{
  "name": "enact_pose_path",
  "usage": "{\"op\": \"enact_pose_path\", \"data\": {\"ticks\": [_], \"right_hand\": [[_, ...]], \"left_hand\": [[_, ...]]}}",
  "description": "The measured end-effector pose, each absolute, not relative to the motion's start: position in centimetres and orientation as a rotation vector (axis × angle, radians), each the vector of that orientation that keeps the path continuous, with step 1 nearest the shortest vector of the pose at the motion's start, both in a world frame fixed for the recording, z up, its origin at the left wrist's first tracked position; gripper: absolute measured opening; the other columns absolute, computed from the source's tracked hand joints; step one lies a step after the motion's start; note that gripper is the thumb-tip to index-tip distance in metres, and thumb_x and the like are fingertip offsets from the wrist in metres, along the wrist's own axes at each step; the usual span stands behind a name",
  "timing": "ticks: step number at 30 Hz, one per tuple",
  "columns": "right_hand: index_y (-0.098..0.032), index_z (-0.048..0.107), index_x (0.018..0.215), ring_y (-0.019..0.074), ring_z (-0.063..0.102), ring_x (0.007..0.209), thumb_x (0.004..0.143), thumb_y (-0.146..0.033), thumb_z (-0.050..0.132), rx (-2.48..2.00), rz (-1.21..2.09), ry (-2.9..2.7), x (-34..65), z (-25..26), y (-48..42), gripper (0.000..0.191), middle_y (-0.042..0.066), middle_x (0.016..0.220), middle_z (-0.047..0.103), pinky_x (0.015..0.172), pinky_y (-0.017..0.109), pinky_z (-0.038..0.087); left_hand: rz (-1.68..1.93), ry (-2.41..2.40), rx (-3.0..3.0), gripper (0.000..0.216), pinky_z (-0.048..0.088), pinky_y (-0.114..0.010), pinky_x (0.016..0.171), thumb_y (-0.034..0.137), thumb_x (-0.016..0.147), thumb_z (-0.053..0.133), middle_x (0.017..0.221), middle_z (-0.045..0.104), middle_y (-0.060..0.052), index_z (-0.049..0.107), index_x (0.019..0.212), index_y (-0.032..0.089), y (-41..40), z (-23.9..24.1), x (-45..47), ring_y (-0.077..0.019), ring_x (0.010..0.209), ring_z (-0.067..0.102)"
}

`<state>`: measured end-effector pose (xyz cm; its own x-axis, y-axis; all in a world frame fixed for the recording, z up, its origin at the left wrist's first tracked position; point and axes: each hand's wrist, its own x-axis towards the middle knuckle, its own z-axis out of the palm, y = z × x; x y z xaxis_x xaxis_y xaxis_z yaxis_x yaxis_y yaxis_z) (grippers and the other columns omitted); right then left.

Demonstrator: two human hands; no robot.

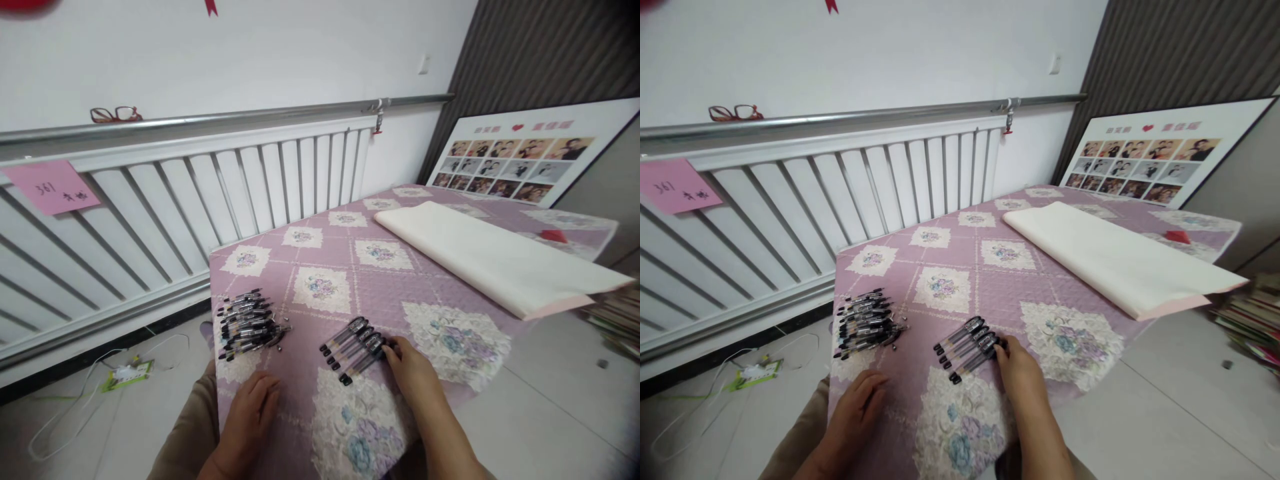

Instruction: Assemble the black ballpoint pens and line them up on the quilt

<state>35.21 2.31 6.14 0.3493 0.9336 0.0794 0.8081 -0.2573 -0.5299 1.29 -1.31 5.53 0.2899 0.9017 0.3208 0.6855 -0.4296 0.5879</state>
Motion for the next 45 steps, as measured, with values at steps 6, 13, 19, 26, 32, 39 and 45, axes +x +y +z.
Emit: {"op": "enact_pose_path", "data": {"ticks": [6, 13, 19, 26, 32, 39, 45], "right_hand": [[-0.023, 0.059, 0.098, 0.0211, 0.065, 0.076, 0.083, -0.034, 0.043, -2.132, 0.324, -1.525, 35.1, 6.1, 2.3, 0.024, 0.005, 0.085, 0.07, 0.066, 0.029, 0.043], [-0.021, 0.058, 0.099, 0.022, 0.065, 0.076, 0.083, -0.035, 0.042, -2.134, 0.347, -1.503, 34.9, 6.6, 2.2, 0.026, 0.006, 0.086, 0.07, 0.065, 0.029, 0.043], [-0.022, 0.056, 0.092, 0.0211, 0.061, 0.07, 0.081, -0.037, 0.045, -2.119, 0.343, -1.473, 34.5, 6.9, 1.9, 0.022, 0.005, 0.078, 0.065, 0.062, 0.03, 0.043], [-0.021, 0.059, 0.081, 0.0205, 0.057, 0.079, 0.077, -0.031, 0.05, -1.786, 0.285, -1.662, 33.6, 7.2, 1.2, 0.014, 0.005, 0.082, 0.059, 0.075, 0.032, 0.044], [-0.022, 0.061, 0.079, 0.0193, 0.056, 0.079, 0.081, -0.027, 0.049, -1.671, 0.348, -1.847, 32.6, 7.2, 0.8, 0.013, 0.004, 0.08, 0.057, 0.071, 0.031, 0.045], [-0.021, 0.063, 0.078, 0.0202, 0.056, 0.08, 0.081, -0.027, 0.051, -1.726, 0.29, -1.923, 32.0, 7.1, 0.9, 0.014, 0.005, 0.082, 0.057, 0.072, 0.032, 0.045], [-0.02, 0.064, 0.075, 0.0194, 0.056, 0.078, 0.081, -0.024, 0.05, -1.716, 0.293, -1.942, 31.7, 7.0, 1.0, 0.016, 0.006, 0.08, 0.056, 0.072, 0.031, 0.045]], "left_hand": [[0.918, 1.444, 2.218, 0.024, 0.051, -0.037, 0.084, 0.031, 0.088, 0.044, 0.102, 0.063, -0.009, 0.062, 0.101, 0.022, -1.2, 5.3, 1.2, -0.0216, 0.096, 0.059], [0.878, 1.416, 2.204, 0.024, 0.05, -0.037, 0.083, 0.03, 0.09, 0.041, 0.101, 0.062, -0.009, 0.06, 0.102, 0.021, -1.2, 5.6, 1.3, -0.021, 0.095, 0.058], [0.896, 1.438, 2.196, 0.022, 0.05, -0.036, 0.083, 0.027, 0.089, 0.043, 0.101, 0.062, -0.008, 0.06, 0.102, 0.022, -1.1, 5.5, 1.4, -0.0204, 0.095, 0.058], [0.871, 1.425, 2.165, 0.023, 0.049, -0.035, 0.084, 0.03, 0.091, 0.04, 0.1, 0.06, -0.009, 0.058, 0.101, 0.02, -1.0, 5.8, 1.4, -0.02, 0.095, 0.057], [0.876, 1.431, 2.15, 0.023, 0.049, -0.035, 0.084, 0.03, 0.091, 0.04, 0.099, 0.06, -0.009, 0.059, 0.1, 0.02, -0.9, 5.6, 1.4, -0.0196, 0.094, 0.057], [0.91, 1.43, 2.162, 0.023, 0.049, -0.034, 0.083, 0.029, 0.09, 0.041, 0.098, 0.062, -0.008, 0.06, 0.1, 0.02, -0.9, 5.5, 1.3, -0.0195, 0.093, 0.058], [0.907, 1.444, 2.16, 0.022, 0.049, -0.033, 0.084, 0.029, 0.09, 0.041, 0.098, 0.061, -0.008, 0.059, 0.099, 0.02, -0.9, 5.5, 1.4, -0.0194, 0.093, 0.058]]}}
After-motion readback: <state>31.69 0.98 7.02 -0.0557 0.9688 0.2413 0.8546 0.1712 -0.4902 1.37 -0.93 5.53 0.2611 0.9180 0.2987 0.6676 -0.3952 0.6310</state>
